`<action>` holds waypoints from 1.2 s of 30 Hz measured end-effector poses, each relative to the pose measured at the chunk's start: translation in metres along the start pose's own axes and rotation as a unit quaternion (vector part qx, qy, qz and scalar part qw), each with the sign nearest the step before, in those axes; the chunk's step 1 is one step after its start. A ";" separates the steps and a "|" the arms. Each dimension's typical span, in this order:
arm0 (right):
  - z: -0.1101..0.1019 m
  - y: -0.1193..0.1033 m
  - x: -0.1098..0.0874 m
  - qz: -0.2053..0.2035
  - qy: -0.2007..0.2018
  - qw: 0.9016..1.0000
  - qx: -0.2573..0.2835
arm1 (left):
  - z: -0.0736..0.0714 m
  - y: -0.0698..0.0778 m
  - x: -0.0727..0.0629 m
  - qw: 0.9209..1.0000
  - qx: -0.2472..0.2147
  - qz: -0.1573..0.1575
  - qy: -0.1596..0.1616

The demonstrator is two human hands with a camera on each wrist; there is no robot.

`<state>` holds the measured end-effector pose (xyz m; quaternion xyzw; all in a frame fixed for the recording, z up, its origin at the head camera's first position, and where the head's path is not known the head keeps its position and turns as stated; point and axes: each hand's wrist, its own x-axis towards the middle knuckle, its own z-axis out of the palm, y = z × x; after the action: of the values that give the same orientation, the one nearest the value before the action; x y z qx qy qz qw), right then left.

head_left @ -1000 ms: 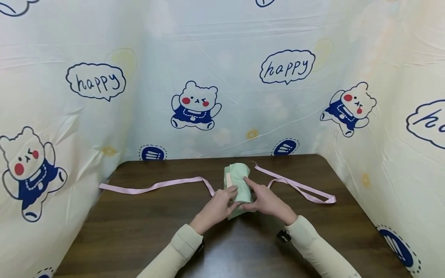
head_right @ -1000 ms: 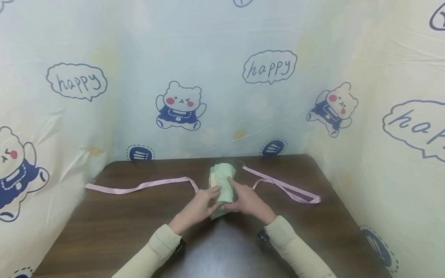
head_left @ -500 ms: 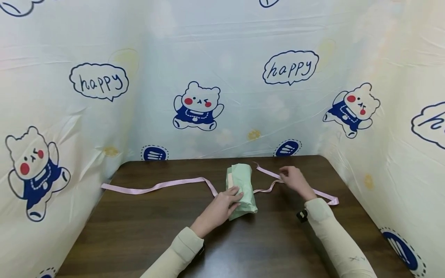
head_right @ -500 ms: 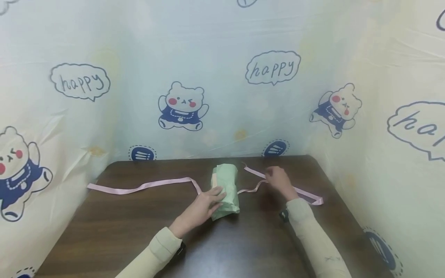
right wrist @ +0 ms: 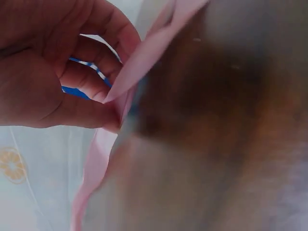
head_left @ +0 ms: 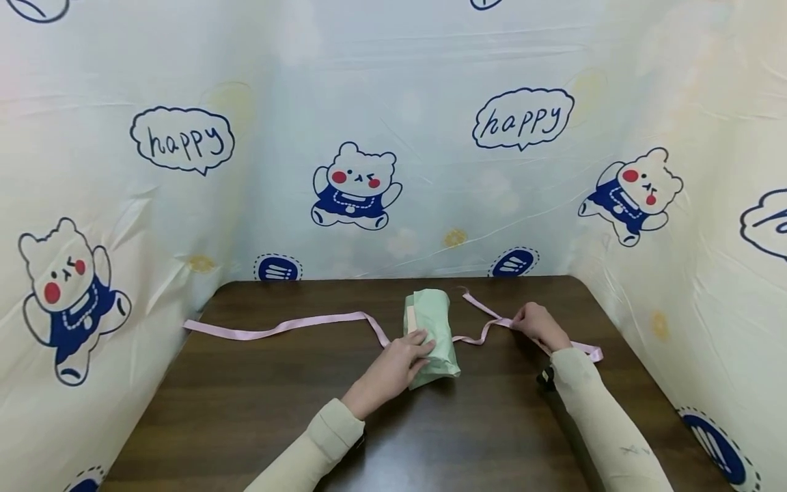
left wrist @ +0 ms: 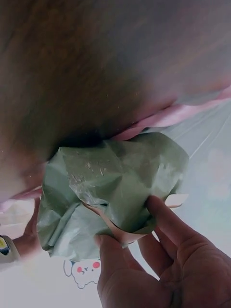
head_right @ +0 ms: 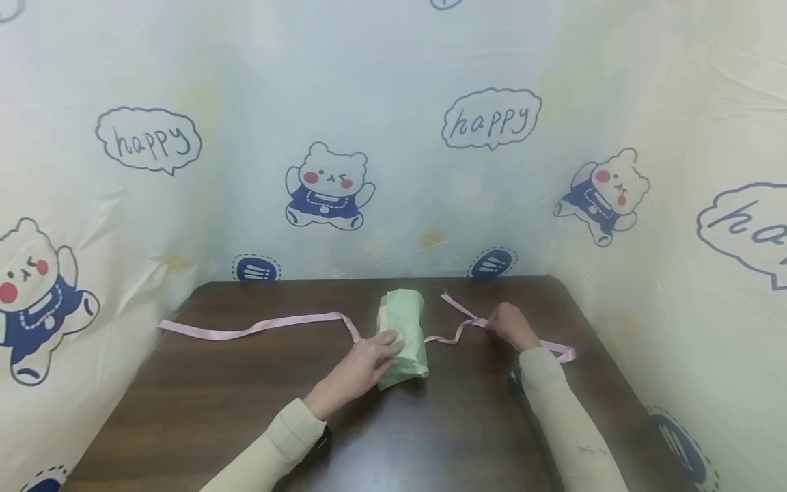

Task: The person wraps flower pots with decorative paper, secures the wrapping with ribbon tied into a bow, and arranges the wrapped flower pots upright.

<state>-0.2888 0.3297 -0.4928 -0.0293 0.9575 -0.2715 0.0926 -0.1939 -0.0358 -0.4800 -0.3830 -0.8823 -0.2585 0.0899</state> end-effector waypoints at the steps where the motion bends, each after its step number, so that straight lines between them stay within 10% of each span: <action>1: -0.003 -0.002 -0.002 0.006 -0.002 1.000 0.006 | 0.000 0.000 0.000 1.000 0.002 0.001 -0.001; 19: -0.039 -0.030 -0.021 0.016 -0.101 0.990 0.101 | 0.003 -0.001 -0.001 1.000 0.002 0.000 0.000; 27: -0.058 -0.050 -0.029 -0.071 0.013 0.997 0.023 | 0.001 0.000 0.001 1.000 0.015 0.001 0.006; 36: -0.070 -0.112 -0.038 -0.190 0.087 0.978 0.015 | 0.005 0.012 0.001 0.996 0.082 0.008 0.036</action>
<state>-0.2638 0.2745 -0.3698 -0.1854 0.9346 -0.3004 -0.0438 -0.1853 -0.0256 -0.4791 -0.3718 -0.8938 -0.1976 0.1545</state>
